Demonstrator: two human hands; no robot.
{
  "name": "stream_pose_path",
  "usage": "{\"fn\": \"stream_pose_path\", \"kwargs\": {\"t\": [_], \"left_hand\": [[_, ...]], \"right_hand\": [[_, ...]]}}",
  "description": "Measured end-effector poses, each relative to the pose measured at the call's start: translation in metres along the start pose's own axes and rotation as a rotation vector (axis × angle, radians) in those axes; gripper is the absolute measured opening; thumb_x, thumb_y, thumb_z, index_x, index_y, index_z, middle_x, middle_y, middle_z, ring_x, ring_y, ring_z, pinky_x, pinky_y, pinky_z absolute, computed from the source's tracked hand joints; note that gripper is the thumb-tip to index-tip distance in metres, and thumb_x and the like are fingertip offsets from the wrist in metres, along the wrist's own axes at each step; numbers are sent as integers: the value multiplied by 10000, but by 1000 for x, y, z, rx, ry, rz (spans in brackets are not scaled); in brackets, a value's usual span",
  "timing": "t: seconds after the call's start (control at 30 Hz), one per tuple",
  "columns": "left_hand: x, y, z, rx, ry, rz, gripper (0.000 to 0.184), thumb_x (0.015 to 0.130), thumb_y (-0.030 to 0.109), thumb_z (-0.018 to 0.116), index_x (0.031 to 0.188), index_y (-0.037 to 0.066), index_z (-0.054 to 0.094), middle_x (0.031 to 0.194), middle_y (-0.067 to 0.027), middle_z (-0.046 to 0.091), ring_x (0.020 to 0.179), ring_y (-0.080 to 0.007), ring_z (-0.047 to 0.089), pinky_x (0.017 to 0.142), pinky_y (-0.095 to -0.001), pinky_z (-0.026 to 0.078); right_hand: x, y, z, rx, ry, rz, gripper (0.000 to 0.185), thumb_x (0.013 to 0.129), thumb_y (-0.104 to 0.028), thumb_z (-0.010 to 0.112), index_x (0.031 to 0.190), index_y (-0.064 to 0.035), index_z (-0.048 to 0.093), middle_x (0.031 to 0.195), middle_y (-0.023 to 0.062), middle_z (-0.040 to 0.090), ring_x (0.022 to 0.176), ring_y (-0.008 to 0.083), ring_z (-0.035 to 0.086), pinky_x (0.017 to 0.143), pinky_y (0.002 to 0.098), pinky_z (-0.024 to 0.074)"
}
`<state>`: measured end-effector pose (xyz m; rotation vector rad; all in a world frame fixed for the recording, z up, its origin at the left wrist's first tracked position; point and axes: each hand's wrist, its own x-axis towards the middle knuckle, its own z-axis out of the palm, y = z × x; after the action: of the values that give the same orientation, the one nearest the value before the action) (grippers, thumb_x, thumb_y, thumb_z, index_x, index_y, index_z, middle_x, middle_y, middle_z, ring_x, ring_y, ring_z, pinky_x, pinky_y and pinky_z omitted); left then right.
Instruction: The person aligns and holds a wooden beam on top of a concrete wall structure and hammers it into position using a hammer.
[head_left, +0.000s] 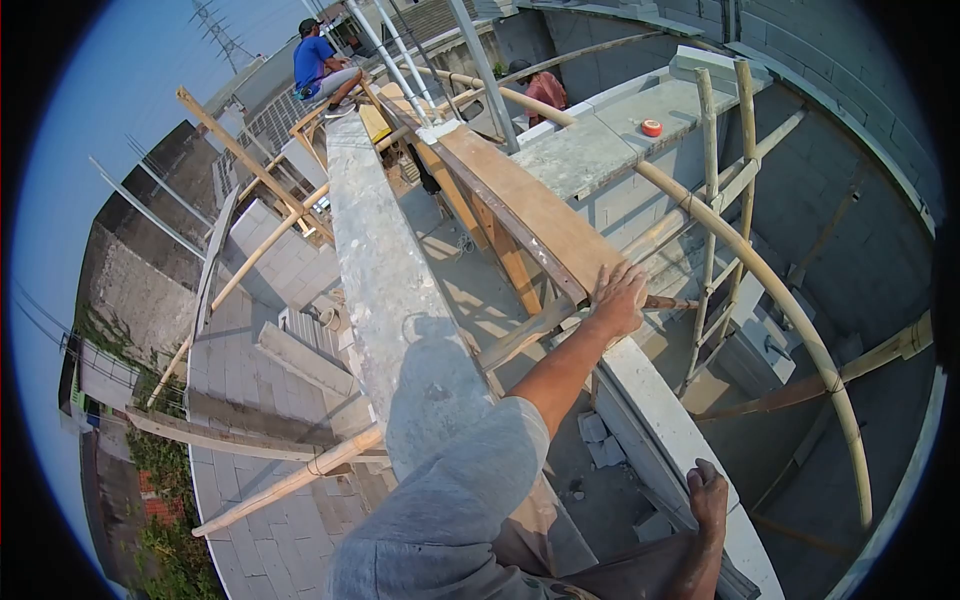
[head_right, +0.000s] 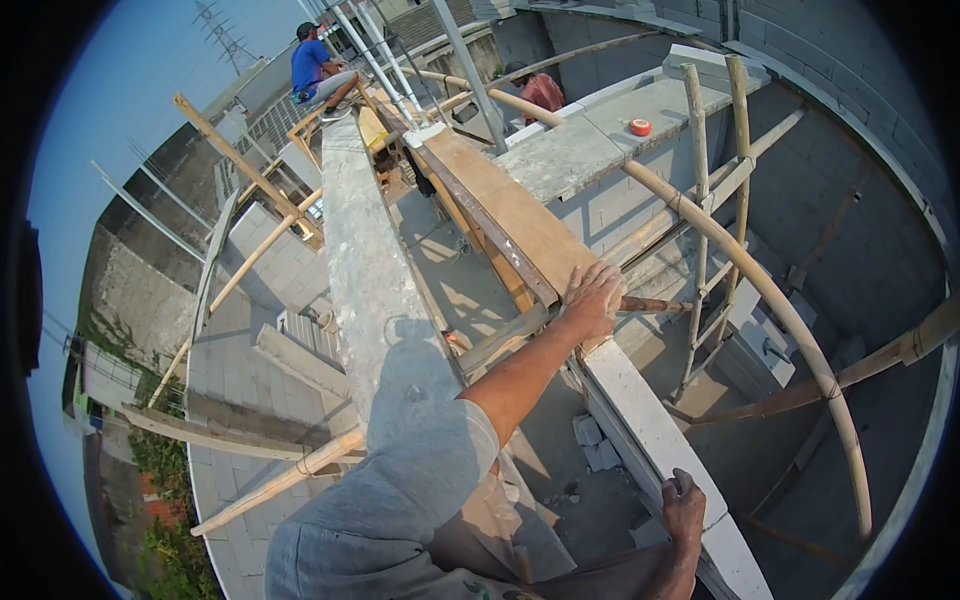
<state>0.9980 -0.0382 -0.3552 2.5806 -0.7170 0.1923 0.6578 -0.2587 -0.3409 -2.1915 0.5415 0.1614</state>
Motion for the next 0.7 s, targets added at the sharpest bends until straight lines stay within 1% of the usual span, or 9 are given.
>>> {"fn": "stream_pose_path", "kwargs": {"t": [0.1, 0.27, 0.37, 0.47, 0.6, 0.7], "left_hand": [[1, 2, -3, -4, -42, -17, 717, 643, 142, 741, 1320, 141, 503, 1460, -37, 422, 1447, -233, 259, 1177, -574, 118], [0, 1, -2, -8, -35, -11, 729, 635, 139, 746, 1323, 142, 502, 1458, -37, 423, 1446, -237, 257, 1174, -578, 117], [0, 0, -1, -10, -31, -9, 740, 629, 140, 750, 1325, 138, 501, 1458, -38, 423, 1445, -242, 258, 1173, -583, 118], [0, 0, -2, -8, -34, -7, 747, 625, 140, 753, 1328, 131, 500, 1458, -41, 421, 1444, -246, 260, 1172, -587, 118], [0, 1, -4, -19, -37, -6, 752, 621, 136, 752, 1329, 126, 498, 1460, -43, 420, 1443, -247, 260, 1172, -590, 116], [0, 1, -5, -17, -41, -4, 736, 634, 136, 737, 1331, 127, 499, 1460, -47, 421, 1444, -246, 259, 1173, -589, 114]], "right_hand": [[0, 0, 1, -17, 19, -24, 404, 857, -182, 578, 1170, 68, 632, 1016, 252, 701, 968, 350, 693, 884, 386, 517], [-1, -8, -3, 9, -9, -16, 413, 858, -184, 577, 1185, 63, 625, 1001, 256, 701, 953, 351, 694, 875, 386, 521], [0, 1, 0, -7, -19, -20, 418, 862, -182, 578, 1197, 65, 618, 1001, 257, 702, 958, 349, 694, 880, 387, 520], [-2, -13, -4, 1, -17, 6, 416, 863, -178, 582, 1197, 69, 618, 1004, 256, 703, 968, 346, 694, 889, 387, 517], [-2, -11, -3, 0, -16, 9, 413, 863, -172, 586, 1196, 71, 617, 1011, 256, 704, 980, 345, 692, 898, 387, 515], [0, -6, -1, 2, -15, 8, 409, 862, -169, 586, 1193, 70, 619, 1013, 256, 703, 981, 346, 693, 899, 386, 515]]}}
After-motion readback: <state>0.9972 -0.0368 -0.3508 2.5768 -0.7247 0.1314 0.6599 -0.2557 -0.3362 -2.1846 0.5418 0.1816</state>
